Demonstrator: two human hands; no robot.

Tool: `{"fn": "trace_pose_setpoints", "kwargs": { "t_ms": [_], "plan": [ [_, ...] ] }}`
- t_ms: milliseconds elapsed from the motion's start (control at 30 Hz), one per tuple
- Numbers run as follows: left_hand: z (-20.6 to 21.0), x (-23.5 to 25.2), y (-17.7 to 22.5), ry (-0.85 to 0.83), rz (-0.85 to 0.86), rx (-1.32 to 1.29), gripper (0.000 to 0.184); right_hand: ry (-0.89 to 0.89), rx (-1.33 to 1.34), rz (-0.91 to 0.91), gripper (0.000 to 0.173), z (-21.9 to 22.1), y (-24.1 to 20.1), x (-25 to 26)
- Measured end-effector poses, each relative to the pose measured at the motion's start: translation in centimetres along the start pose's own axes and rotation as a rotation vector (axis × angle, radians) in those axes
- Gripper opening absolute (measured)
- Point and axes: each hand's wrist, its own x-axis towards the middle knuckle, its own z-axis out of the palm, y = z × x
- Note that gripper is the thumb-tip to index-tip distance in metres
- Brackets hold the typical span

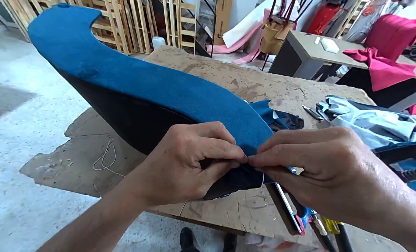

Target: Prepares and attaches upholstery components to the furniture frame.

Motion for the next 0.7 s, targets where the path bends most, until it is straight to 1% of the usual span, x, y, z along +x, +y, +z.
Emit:
{"fn": "trace_pose_setpoints", "kwargs": {
  "t_ms": [133,367,700],
  "plan": [
    [-0.3,0.1,-0.2,-0.049,0.002,-0.008,0.011,-0.014,-0.023,-0.005,0.017,-0.1,-0.2,0.0],
    [-0.1,0.2,-0.1,-0.049,0.027,0.013,0.009,0.044,-0.028,-0.035,0.016,0.6,-0.3,-0.6],
    [-0.1,0.5,0.1,-0.081,0.046,0.019,0.007,0.084,-0.021,0.024,0.014,1.0,-0.4,-1.2]
  ]
}}
